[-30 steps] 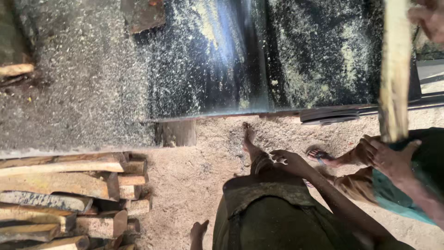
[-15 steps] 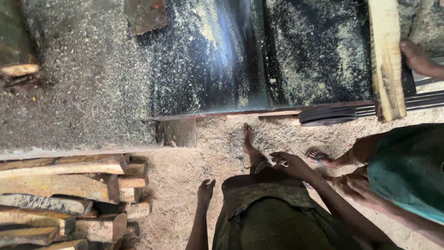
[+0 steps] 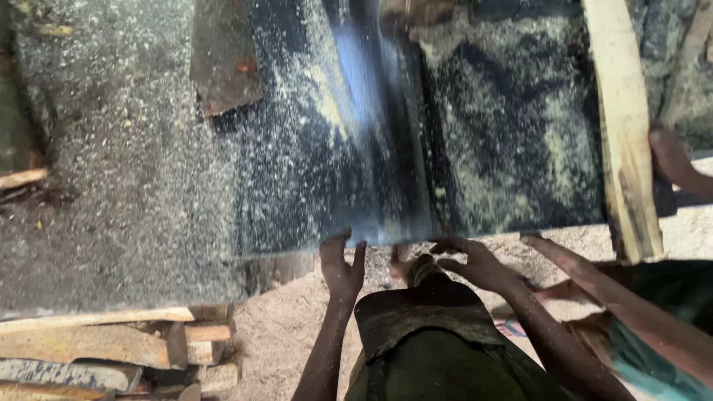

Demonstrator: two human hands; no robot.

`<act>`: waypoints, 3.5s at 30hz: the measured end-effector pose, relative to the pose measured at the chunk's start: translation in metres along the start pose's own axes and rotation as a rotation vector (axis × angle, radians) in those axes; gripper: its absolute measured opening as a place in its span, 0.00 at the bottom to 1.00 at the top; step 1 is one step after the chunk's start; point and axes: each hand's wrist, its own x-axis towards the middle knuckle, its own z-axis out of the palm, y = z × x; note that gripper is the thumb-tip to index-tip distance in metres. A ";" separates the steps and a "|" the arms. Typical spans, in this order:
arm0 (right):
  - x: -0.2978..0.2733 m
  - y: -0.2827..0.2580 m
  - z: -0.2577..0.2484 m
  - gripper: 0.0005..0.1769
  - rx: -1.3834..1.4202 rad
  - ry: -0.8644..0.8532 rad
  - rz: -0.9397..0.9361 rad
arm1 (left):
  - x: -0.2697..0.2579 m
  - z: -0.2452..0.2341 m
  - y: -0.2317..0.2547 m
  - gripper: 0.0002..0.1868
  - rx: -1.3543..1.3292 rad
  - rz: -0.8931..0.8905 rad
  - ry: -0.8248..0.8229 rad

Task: The person feeds wooden logs through a circular saw machine to cut them into thin strips, with another person assisting in clearing the wood.

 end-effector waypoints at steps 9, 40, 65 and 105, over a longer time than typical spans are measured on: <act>0.163 -0.084 -0.161 0.34 0.015 0.292 0.127 | 0.188 0.116 -0.020 0.21 -0.086 0.047 -0.022; 0.438 -0.037 -0.279 0.74 -0.447 0.433 0.044 | 0.422 0.318 -0.076 0.46 0.020 -0.488 -0.545; 0.271 -0.062 -0.185 0.68 0.029 0.489 0.270 | 0.271 0.264 -0.038 0.55 0.027 -0.560 -0.572; 0.149 0.007 -0.119 0.67 0.278 0.433 0.066 | 0.120 0.220 -0.016 0.43 -0.697 -0.325 -0.410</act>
